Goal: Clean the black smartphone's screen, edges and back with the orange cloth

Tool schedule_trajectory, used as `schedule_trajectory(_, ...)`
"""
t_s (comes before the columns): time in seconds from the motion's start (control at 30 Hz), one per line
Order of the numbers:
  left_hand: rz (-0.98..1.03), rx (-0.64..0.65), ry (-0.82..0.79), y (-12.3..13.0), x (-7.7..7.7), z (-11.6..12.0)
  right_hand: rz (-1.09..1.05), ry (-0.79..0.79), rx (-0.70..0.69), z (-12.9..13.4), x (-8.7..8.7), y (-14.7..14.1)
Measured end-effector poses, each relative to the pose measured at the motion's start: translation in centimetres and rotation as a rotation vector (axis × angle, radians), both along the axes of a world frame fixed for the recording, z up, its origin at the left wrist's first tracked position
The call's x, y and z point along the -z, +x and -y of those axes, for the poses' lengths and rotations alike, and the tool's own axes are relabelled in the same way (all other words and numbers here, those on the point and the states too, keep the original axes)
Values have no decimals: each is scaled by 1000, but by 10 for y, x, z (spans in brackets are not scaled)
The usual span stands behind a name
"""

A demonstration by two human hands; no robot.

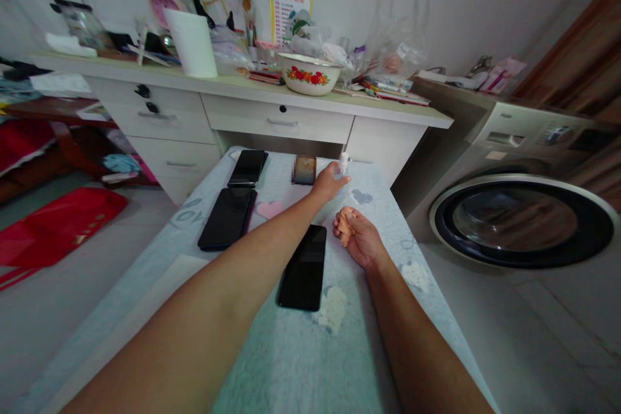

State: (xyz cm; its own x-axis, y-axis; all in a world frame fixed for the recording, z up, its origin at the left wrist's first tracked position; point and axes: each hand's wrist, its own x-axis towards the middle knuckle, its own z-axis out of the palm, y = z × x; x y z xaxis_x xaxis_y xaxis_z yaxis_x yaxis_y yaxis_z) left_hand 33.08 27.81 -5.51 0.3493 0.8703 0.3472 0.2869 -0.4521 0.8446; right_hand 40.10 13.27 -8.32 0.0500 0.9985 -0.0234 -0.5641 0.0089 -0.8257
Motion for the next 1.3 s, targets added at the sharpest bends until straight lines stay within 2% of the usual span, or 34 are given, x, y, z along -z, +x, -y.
schedule_trajectory(0.13, 27, 3, 47, -24, -9, 15, -15, -41, -41, 1, -1, 0)
schedule_trajectory(0.33, 39, -68, 96, -77, -21, 45, -22, -59, -98, 4, -3, 0)
schedule_trajectory(0.47, -63, -176, 34, -107, -24, 77, 25, -18, -96, 7, -7, -3)
schedule_trajectory(0.6, -213, -142, -30, -126, -23, 115, 85, -26, -96, 8, -9, -8)
schedule_trajectory(0.73, -292, -90, -40, -133, -19, 143, 164, -75, -46, 7, -9, -14)
schedule_trajectory(0.83, -318, -77, 24, -133, -12, 153, 231, -37, -6, 9, -12, -19)
schedule_trajectory(1.03, -451, -88, 170, -132, -1, 155, 333, 99, 15, 18, -21, -28)
schedule_trajectory(1.3, -608, -80, 310, -138, -3, 158, 370, 98, -20, 21, -22, -36)
